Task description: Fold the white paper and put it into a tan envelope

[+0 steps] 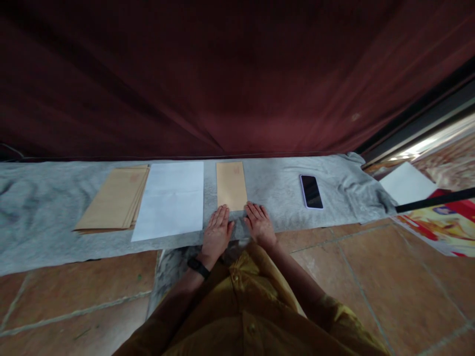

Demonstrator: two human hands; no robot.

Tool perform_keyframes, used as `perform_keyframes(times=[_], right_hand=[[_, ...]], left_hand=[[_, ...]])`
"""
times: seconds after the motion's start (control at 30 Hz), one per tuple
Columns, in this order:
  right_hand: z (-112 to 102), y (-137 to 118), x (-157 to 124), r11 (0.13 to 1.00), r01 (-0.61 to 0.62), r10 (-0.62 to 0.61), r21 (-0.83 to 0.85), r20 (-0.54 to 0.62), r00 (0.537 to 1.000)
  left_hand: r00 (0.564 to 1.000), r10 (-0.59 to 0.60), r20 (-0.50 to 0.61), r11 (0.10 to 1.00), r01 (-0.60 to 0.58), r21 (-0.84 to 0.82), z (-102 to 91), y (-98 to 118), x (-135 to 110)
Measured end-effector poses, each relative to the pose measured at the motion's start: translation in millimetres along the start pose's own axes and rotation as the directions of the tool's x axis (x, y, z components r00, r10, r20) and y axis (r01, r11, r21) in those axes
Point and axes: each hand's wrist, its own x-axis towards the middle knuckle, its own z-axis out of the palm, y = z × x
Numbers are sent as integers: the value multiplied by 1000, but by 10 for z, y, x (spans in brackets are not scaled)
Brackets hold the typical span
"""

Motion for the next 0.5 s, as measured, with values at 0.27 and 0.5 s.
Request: perform_keyframes(times=[0.27, 0.5], right_hand=[[85, -81, 193, 986, -167, 167, 8, -88, 982], [214, -190, 414, 918, -391, 396, 63, -138, 908]], left_hand=[[1000, -7, -11, 1000, 7, 8, 17, 14, -5], [1000, 6, -20, 999, -6, 33, 36, 5, -1]])
